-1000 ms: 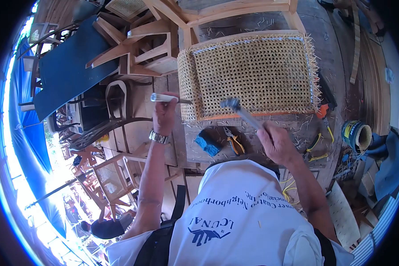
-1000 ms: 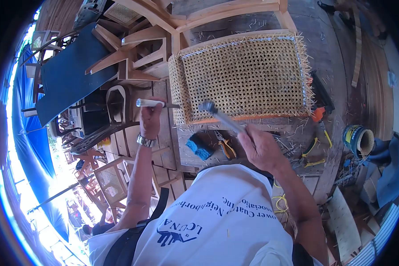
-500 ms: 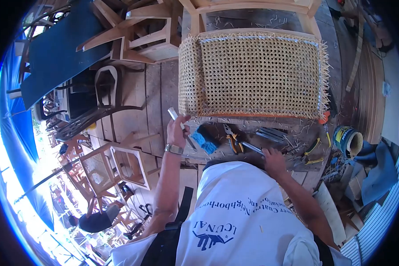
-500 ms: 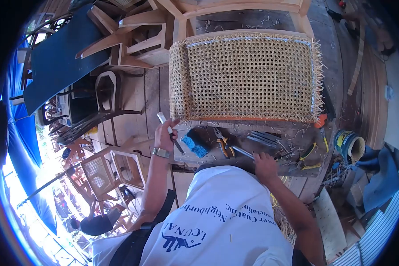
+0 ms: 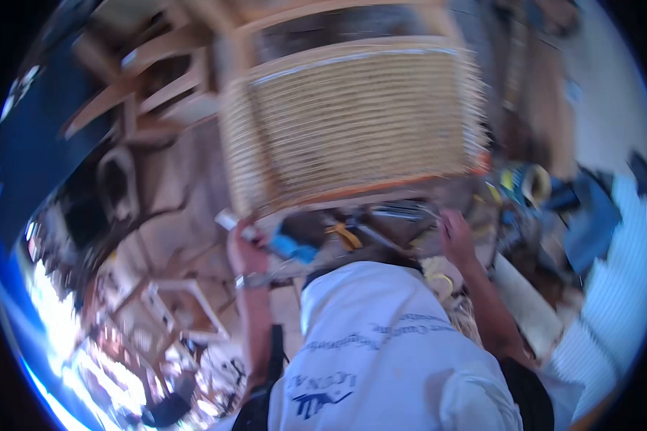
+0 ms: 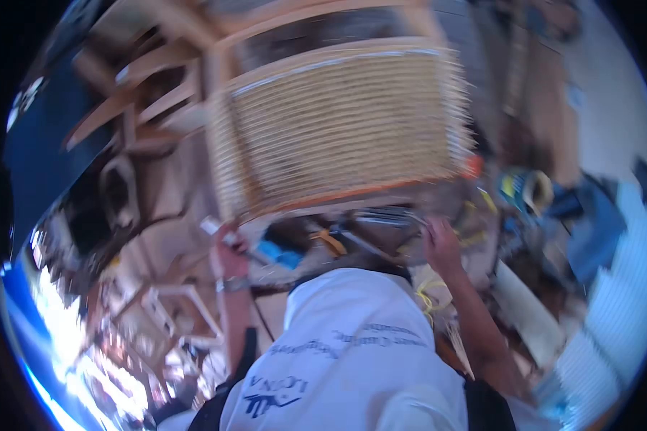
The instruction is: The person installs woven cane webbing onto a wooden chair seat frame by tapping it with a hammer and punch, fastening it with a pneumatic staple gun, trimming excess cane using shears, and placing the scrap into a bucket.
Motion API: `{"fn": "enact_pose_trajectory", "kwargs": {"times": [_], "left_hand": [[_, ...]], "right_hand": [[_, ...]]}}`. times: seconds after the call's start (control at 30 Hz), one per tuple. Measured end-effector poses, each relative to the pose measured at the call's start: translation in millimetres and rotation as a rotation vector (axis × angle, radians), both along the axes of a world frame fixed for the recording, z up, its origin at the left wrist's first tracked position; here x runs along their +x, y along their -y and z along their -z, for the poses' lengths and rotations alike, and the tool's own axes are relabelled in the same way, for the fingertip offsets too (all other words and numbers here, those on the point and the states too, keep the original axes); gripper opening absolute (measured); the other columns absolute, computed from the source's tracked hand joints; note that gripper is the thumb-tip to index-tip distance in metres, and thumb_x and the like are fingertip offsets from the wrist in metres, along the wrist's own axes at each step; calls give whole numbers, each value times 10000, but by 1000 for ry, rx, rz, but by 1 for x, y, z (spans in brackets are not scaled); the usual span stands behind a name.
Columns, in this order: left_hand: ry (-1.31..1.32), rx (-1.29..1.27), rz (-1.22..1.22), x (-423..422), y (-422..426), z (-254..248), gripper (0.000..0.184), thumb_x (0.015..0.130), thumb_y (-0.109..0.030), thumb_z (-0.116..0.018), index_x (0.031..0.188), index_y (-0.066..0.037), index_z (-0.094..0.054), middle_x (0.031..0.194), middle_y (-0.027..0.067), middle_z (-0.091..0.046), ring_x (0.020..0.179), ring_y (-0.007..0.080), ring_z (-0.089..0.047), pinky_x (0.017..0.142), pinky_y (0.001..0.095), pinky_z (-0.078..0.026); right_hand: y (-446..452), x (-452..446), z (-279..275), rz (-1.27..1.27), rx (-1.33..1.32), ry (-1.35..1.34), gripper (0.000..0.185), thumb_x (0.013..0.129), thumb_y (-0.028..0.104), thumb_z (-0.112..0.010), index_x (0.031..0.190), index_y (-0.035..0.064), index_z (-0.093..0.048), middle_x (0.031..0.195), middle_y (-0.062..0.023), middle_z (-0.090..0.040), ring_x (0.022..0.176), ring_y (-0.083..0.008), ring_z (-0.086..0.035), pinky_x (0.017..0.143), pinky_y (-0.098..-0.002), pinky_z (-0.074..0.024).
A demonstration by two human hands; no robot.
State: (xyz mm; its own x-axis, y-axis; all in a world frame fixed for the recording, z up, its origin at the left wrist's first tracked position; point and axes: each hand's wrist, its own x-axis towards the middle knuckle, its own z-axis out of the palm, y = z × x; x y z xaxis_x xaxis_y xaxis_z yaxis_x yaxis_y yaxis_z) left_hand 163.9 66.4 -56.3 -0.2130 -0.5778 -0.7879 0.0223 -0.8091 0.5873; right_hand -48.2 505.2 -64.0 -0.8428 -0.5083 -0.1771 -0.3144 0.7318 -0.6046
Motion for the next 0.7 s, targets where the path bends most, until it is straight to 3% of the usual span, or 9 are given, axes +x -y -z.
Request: {"fn": "enact_pose_trajectory", "kwargs": {"times": [0.07,0.17,0.27,0.37,0.47,0.5,0.53,0.6,0.7], "left_hand": [[-4,124,4,0,5,11,204,964,-203,-590,1090,-50,-543,1099,141,-689,588,92,-481,452,240,-357],[-112,172,75,-10,-3,22,173,982,-233,-591,1058,-82,-553,1117,142,-698,550,80,-465,438,228,-351],[-90,159,82,-19,-10,17,187,976,-246,-629,1034,-87,-550,1059,119,-696,539,79,-463,433,225,-351],[-99,130,71,-19,-11,22,189,968,-236,-646,1036,-79,-566,1004,91,-684,542,79,-459,432,221,-347],[-68,115,4,-19,-19,15,185,959,-222,-662,1024,-70,-579,918,56,-644,544,81,-454,429,227,-333],[-54,104,-38,-20,-24,11,168,944,-188,-678,1007,-66,-581,858,40,-597,548,88,-454,423,242,-317],[92,62,-136,-34,-34,1,160,937,-166,-685,989,-65,-572,818,28,-557,541,96,-454,421,254,-308],[-5,29,-126,-30,-37,10,157,939,-145,-691,979,-78,-554,815,21,-561,537,101,-464,423,249,-319],[-61,-37,-105,-41,-46,7,182,938,-136,-710,1017,-116,-548,819,15,-566,544,98,-481,429,246,-334]], "right_hand": [[-22,-36,-14,262,-32,-103,256,921,76,-674,1166,16,-628,1025,-174,-651,873,-329,-671,782,-393,-539],[-55,-90,-29,530,-46,-213,255,932,127,-668,1152,4,-635,1025,-166,-656,885,-316,-674,800,-388,-537],[-62,-135,-24,504,4,-202,275,927,150,-662,1162,9,-636,1047,-177,-659,972,-322,-664,853,-406,-529],[-47,-164,-6,198,182,-315,322,884,164,-699,1170,27,-642,1073,-182,-660,1070,-332,-637,906,-421,-519],[-50,-175,52,-69,378,-386,494,814,157,-754,1275,54,-610,1258,-199,-634,1131,-380,-631,938,-468,-523],[-37,-178,48,-27,342,-210,542,789,170,-776,1293,69,-606,1272,-196,-629,1141,-392,-624,959,-468,-519],[-36,-187,60,-27,204,-114,563,767,169,-789,1288,64,-607,1228,-189,-652,1131,-388,-630,967,-470,-517],[-37,-207,86,-17,-70,93,605,723,167,-817,1279,54,-608,1138,-176,-698,1110,-381,-643,982,-475,-512],[-35,-211,56,-55,143,-88,492,777,161,-779,1236,49,-643,1104,-161,-731,1029,-341,-706,904,-452,-546]]}}
